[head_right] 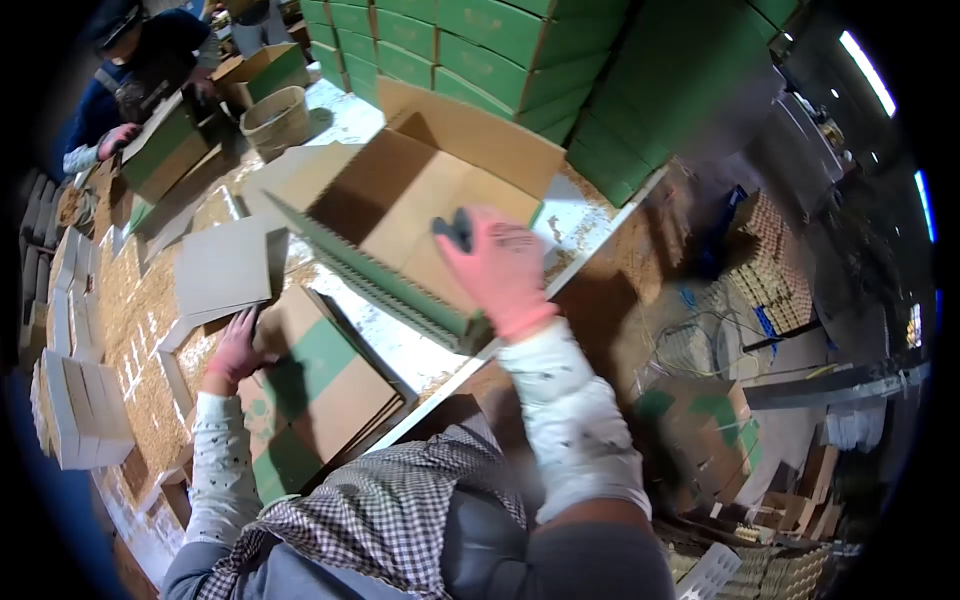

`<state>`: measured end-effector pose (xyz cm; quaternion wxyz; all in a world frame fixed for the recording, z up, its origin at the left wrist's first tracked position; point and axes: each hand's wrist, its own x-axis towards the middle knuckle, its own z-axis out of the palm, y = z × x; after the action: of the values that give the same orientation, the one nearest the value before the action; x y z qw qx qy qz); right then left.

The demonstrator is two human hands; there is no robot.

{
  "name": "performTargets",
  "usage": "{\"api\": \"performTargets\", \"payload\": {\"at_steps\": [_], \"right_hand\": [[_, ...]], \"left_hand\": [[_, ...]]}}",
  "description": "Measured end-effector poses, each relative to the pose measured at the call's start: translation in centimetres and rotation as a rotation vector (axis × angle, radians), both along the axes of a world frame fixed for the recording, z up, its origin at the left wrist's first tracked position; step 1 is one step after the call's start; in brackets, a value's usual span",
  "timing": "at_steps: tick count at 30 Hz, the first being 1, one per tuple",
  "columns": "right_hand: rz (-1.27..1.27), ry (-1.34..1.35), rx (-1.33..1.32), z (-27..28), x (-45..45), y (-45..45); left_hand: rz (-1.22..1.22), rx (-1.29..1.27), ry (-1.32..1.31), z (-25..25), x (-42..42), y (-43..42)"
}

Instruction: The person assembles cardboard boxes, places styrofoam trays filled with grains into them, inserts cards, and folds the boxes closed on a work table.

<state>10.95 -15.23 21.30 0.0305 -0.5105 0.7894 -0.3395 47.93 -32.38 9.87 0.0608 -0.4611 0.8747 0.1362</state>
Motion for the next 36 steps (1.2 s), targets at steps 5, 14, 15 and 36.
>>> {"api": "performTargets", "payload": {"at_steps": [5, 14, 15, 36], "right_hand": [[0.125, -0.463, -0.971, 4.6, 3.7, 3.7], [1.005, 0.812, 0.084, 7.4, 21.9, -5.3], [1.057, 0.762, 0.213, 6.9, 22.1, -6.1], [1.238, 1.037, -0.047, -4.3, 27.1, -3.6]], "left_hand": [[0.491, -0.036, 0.000, -3.3, 9.6, 1.4], [0.187, -0.717, 0.247, 14.6, 6.9, 13.9], [0.184, -0.805, 0.258, 13.6, 7.4, 15.8], [0.368, -0.266, 0.117, 15.1, 12.3, 9.1]]}}
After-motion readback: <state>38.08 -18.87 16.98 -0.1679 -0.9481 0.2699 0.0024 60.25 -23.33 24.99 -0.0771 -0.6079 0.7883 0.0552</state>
